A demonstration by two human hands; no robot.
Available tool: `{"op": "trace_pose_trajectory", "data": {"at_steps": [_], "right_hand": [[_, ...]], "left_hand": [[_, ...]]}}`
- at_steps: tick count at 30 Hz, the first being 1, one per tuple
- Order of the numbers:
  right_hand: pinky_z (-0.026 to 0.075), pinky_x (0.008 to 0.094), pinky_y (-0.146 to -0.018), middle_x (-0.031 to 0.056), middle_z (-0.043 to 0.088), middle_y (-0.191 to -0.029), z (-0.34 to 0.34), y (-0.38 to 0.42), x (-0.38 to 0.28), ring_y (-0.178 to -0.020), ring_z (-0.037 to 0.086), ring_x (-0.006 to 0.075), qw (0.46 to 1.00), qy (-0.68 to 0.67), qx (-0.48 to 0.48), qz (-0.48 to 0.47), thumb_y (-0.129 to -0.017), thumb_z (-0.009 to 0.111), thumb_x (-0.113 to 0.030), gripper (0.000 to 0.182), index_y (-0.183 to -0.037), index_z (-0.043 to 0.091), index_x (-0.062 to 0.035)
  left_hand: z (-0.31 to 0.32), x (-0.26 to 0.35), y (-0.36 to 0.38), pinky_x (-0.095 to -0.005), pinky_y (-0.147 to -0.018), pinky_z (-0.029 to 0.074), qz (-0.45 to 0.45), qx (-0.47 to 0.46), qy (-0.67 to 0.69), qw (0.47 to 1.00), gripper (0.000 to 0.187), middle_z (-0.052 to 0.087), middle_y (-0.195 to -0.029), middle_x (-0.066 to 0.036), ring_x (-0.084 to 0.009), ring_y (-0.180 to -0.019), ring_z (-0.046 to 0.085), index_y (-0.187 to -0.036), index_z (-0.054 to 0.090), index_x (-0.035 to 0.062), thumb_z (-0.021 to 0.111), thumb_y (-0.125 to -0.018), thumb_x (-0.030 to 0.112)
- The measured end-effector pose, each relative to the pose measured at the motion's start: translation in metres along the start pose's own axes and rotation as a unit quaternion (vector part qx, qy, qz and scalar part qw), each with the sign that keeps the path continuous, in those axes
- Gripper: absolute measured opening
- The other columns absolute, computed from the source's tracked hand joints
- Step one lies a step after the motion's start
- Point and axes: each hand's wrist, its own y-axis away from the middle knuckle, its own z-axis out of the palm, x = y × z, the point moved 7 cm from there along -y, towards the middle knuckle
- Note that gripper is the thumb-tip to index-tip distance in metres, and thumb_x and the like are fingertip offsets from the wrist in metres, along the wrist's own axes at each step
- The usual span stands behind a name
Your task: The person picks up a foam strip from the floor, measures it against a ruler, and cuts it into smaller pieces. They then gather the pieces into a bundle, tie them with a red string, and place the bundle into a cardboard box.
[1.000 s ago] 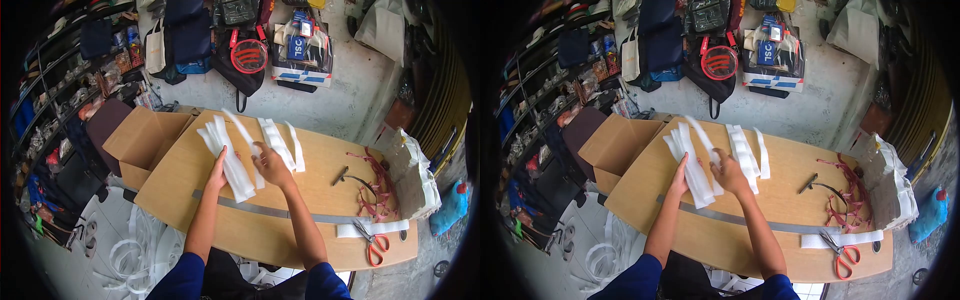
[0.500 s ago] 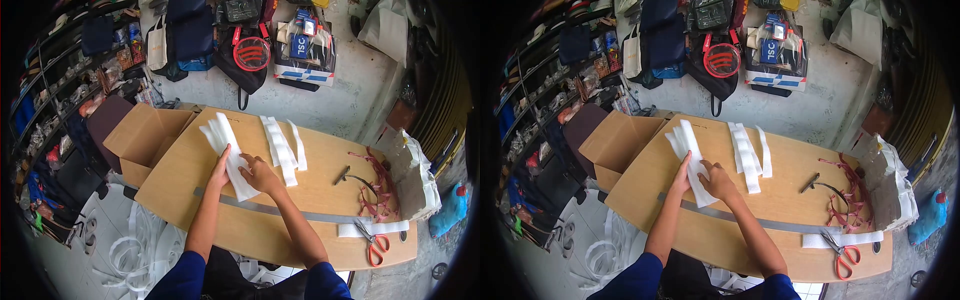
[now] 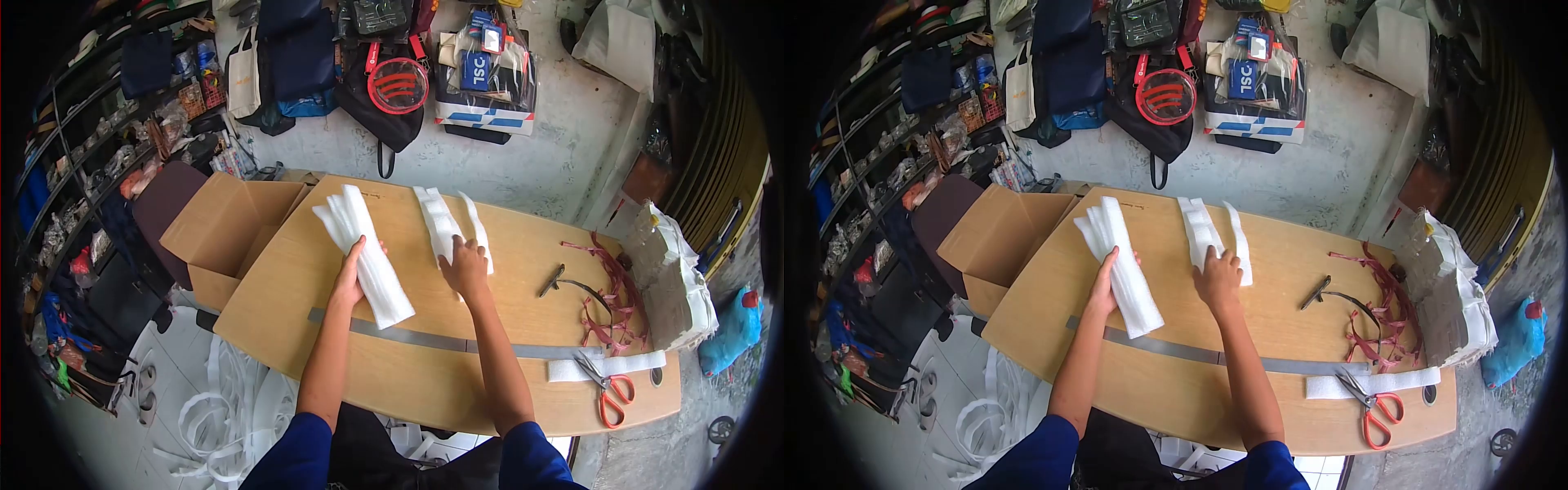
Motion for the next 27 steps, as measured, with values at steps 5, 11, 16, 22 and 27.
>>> {"op": "trace_pose_trajectory", "data": {"at_steps": [5, 11, 16, 22, 27], "right_hand": [[0.048, 0.0539, -0.087, 0.0231, 0.055, -0.116, 0.029, 0.0, 0.023, -0.109, 0.054, 0.0424, 0.994, 0.048, -0.085, 0.044, -0.077, 0.074, -0.024, 0.06, -0.127, 0.048, -0.0044], [0.047, 0.0501, -0.086, 0.0245, 0.057, -0.112, 0.006, -0.001, 0.011, -0.109, 0.055, 0.0411, 0.997, -0.021, -0.063, 0.048, -0.078, 0.073, -0.019, 0.052, -0.122, 0.05, -0.0044], [0.05, 0.0471, -0.082, 0.028, 0.063, -0.099, -0.019, -0.003, -0.03, -0.094, 0.062, 0.0404, 0.962, -0.254, -0.046, -0.089, -0.079, 0.074, -0.021, 0.058, -0.129, 0.048, -0.0064], [0.054, 0.0365, -0.076, 0.0216, 0.065, -0.101, -0.03, 0.015, -0.075, -0.083, 0.066, 0.0271, 0.934, -0.313, -0.119, -0.124, -0.085, 0.072, -0.031, 0.056, -0.133, 0.052, -0.0078], [0.054, 0.0363, -0.076, 0.0223, 0.065, -0.099, -0.014, 0.02, -0.084, -0.083, 0.066, 0.0283, 0.931, -0.305, -0.143, -0.138, -0.085, 0.072, -0.033, 0.057, -0.133, 0.053, -0.0074]], "left_hand": [[-0.002, -0.001, 0.001, -0.0347, -0.081, 0.052, 0.006, 0.022, -0.005, 1.0, 0.053, 0.062, -0.097, -0.008, -0.0177, -0.093, 0.061, -0.115, 0.056, 0.0032, 0.065, -0.088, 0.047], [-0.002, -0.001, 0.001, -0.0358, -0.083, 0.052, -0.004, 0.006, -0.002, 1.0, 0.054, 0.062, -0.1, -0.009, -0.0183, -0.096, 0.061, -0.117, 0.055, 0.0024, 0.066, -0.088, 0.047], [-0.003, -0.001, -0.001, -0.0334, -0.081, 0.052, 0.015, 0.023, -0.011, 1.0, 0.055, 0.063, -0.1, -0.01, -0.0183, -0.092, 0.061, -0.117, 0.056, 0.0018, 0.063, -0.089, 0.049], [-0.016, -0.007, -0.008, -0.0371, -0.091, 0.049, 0.008, 0.035, -0.022, 0.999, 0.061, 0.062, -0.111, -0.011, -0.0215, -0.103, 0.059, -0.124, 0.054, 0.0026, 0.063, -0.089, 0.051], [-0.015, -0.01, -0.008, -0.0397, -0.092, 0.049, -0.008, 0.022, 0.012, 1.0, 0.064, 0.058, -0.119, -0.01, -0.0226, -0.109, 0.057, -0.132, 0.045, 0.005, 0.068, -0.087, 0.044]]}}
